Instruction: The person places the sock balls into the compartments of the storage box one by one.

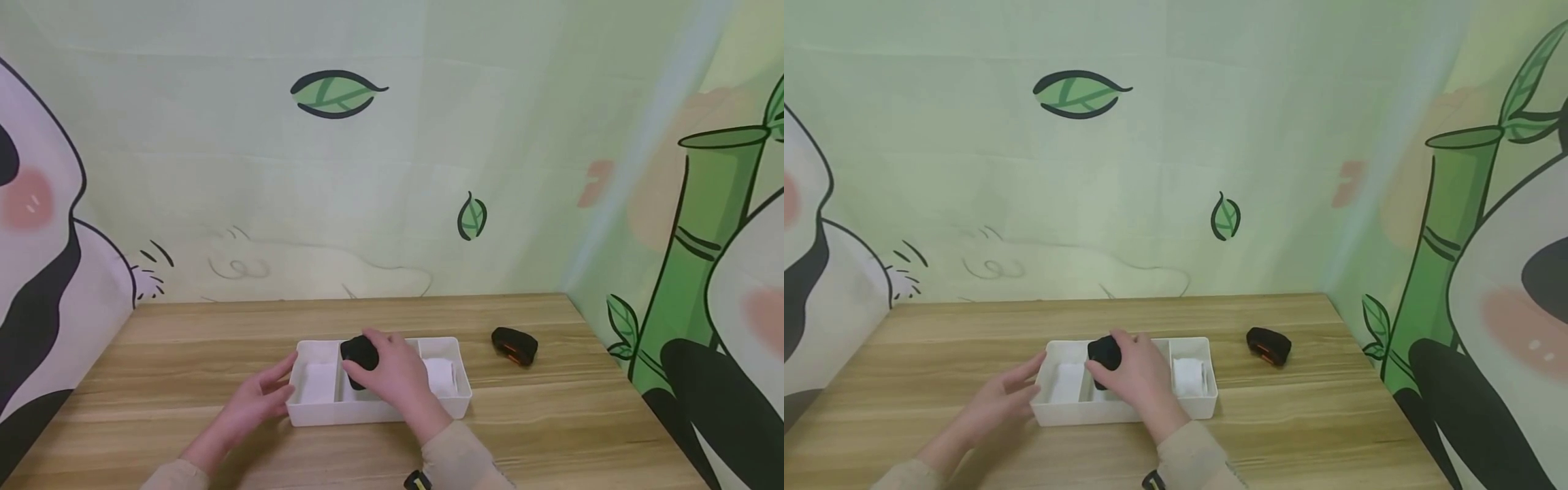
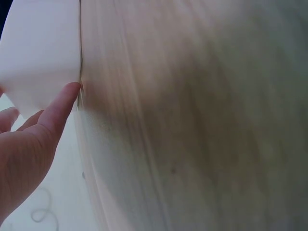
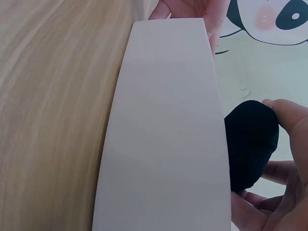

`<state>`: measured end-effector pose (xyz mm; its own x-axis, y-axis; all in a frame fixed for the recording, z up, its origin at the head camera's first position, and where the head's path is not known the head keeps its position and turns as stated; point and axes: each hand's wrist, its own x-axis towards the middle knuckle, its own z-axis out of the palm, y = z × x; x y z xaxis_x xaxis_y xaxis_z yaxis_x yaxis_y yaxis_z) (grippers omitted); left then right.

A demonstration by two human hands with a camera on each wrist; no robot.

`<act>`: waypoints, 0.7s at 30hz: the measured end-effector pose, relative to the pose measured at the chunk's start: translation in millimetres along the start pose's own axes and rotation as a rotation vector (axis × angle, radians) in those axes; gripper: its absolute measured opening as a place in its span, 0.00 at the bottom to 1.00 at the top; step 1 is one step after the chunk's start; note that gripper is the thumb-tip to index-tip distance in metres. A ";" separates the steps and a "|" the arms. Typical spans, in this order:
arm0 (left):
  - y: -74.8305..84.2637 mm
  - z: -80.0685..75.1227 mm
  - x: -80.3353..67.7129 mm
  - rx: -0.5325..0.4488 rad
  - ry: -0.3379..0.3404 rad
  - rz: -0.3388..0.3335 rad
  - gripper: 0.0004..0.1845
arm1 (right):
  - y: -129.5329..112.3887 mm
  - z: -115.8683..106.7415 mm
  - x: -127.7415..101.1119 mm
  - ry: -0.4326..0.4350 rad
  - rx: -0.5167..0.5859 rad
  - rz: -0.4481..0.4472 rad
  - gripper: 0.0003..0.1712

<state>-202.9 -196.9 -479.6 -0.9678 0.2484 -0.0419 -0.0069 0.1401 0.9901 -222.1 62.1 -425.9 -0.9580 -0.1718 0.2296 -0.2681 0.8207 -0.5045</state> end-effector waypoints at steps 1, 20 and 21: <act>-0.1 -0.1 0.0 0.000 0.000 0.001 0.33 | -0.5 0.9 -0.4 0.007 -0.013 -0.001 0.38; 0.2 -0.3 -2.3 0.016 -0.002 0.020 0.34 | -1.0 4.1 -8.8 0.017 -0.138 -0.095 0.35; 0.0 -0.3 -2.2 0.014 -0.003 0.023 0.34 | 0.3 3.6 -9.9 0.016 -0.128 -0.102 0.35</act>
<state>-200.8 -197.8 -479.5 -0.9670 0.2542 -0.0194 0.0191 0.1480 0.9888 -213.1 62.0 -431.3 -0.9246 -0.2495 0.2879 -0.3473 0.8627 -0.3676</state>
